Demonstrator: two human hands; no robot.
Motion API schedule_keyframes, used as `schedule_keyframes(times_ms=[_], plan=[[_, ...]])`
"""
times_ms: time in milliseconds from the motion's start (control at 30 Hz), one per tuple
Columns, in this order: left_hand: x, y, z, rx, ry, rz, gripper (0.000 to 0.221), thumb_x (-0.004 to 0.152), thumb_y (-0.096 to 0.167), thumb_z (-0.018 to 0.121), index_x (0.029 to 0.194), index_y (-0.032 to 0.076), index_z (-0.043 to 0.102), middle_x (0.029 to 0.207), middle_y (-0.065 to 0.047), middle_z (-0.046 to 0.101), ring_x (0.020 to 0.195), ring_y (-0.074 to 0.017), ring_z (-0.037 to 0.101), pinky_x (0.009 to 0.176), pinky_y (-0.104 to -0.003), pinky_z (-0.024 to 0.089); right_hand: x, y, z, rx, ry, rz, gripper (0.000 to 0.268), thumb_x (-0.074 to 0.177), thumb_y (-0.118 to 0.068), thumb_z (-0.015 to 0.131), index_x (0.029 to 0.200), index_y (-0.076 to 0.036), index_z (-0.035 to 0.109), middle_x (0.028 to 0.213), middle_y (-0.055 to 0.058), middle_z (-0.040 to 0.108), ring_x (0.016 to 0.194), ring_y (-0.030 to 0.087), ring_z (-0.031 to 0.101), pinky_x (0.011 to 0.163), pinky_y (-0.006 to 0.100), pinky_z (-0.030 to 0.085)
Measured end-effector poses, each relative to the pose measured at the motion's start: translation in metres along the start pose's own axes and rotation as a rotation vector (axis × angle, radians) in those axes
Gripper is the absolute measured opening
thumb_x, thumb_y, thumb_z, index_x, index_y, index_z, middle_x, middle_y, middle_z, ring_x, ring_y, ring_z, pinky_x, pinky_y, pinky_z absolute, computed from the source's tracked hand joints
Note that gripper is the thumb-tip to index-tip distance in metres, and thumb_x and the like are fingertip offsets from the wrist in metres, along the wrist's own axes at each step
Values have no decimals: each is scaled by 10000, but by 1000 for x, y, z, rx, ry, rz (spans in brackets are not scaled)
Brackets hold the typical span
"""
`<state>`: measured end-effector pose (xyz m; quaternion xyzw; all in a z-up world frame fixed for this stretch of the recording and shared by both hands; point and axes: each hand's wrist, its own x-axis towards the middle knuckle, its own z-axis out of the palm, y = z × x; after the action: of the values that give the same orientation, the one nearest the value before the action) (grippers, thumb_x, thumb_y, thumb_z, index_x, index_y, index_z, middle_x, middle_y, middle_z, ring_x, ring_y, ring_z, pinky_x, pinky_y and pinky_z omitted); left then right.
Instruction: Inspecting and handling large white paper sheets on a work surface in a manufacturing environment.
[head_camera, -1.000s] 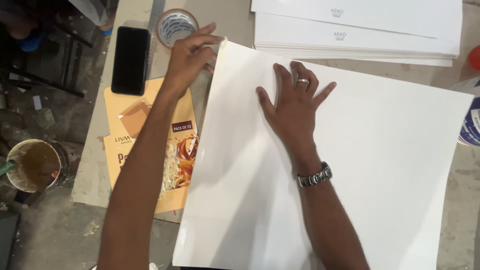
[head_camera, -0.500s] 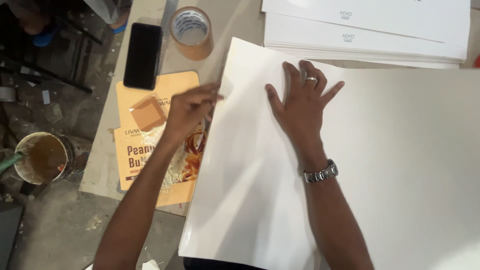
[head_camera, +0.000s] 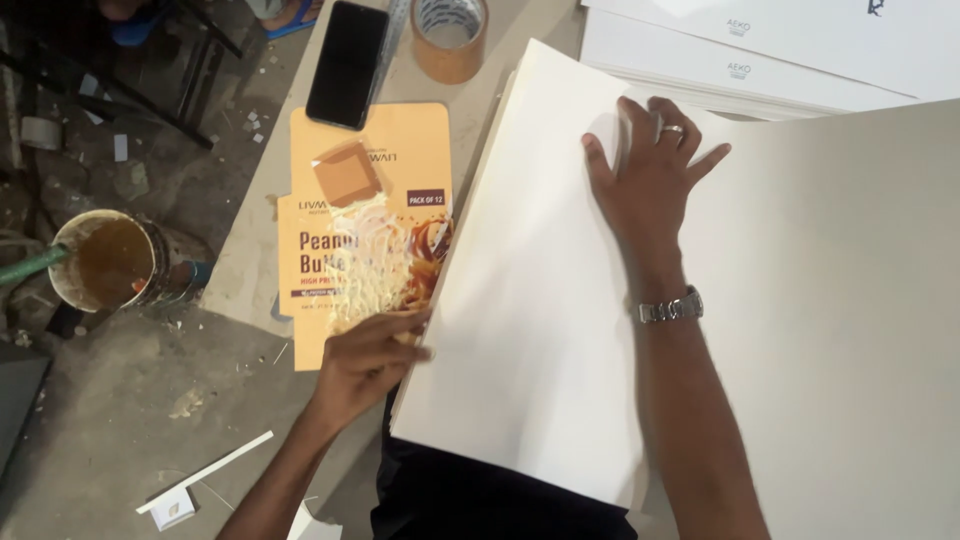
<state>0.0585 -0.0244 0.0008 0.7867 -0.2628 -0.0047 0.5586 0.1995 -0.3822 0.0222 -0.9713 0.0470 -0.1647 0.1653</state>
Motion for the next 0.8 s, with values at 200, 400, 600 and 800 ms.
schedule_keyframes(times_ms=[200, 400, 600, 800], plan=[[-63, 28, -9, 60, 9, -26, 189, 801, 25, 756, 978, 79, 792, 1280, -160, 728, 924, -216, 776, 781, -324, 635, 2, 3, 3, -10, 15, -10, 561, 1005, -474, 698, 1419, -120, 564, 1482, 173, 500, 1429, 382, 331, 1099, 835, 35], [-78, 50, -7, 108, 99, -8, 222, 786, -13, 708, 968, 84, 788, 1427, -186, 612, 1045, -238, 775, 814, -328, 662, 3, 7, 3, -7, 12, -27, 557, 1025, -476, 688, 1436, -121, 567, 1492, 186, 485, 1434, 399, 320, 1091, 838, 40], [-44, 72, -12, 440, 41, 64, 280, 681, 25, 753, 951, 93, 772, 1489, -181, 544, 1182, -296, 689, 822, -382, 641, 4, 9, 4, 2, 14, -38, 552, 1036, -489, 674, 1439, -125, 572, 1506, 196, 476, 1427, 414, 305, 1081, 839, 32], [-68, 72, -8, 512, 11, 194, 306, 661, 99, 788, 963, 126, 749, 1488, -137, 538, 1281, -347, 637, 898, -419, 628, 4, 11, 5, 1, 10, -18, 558, 1035, -505, 668, 1437, -129, 571, 1500, 194, 477, 1431, 408, 306, 1090, 834, 30]])
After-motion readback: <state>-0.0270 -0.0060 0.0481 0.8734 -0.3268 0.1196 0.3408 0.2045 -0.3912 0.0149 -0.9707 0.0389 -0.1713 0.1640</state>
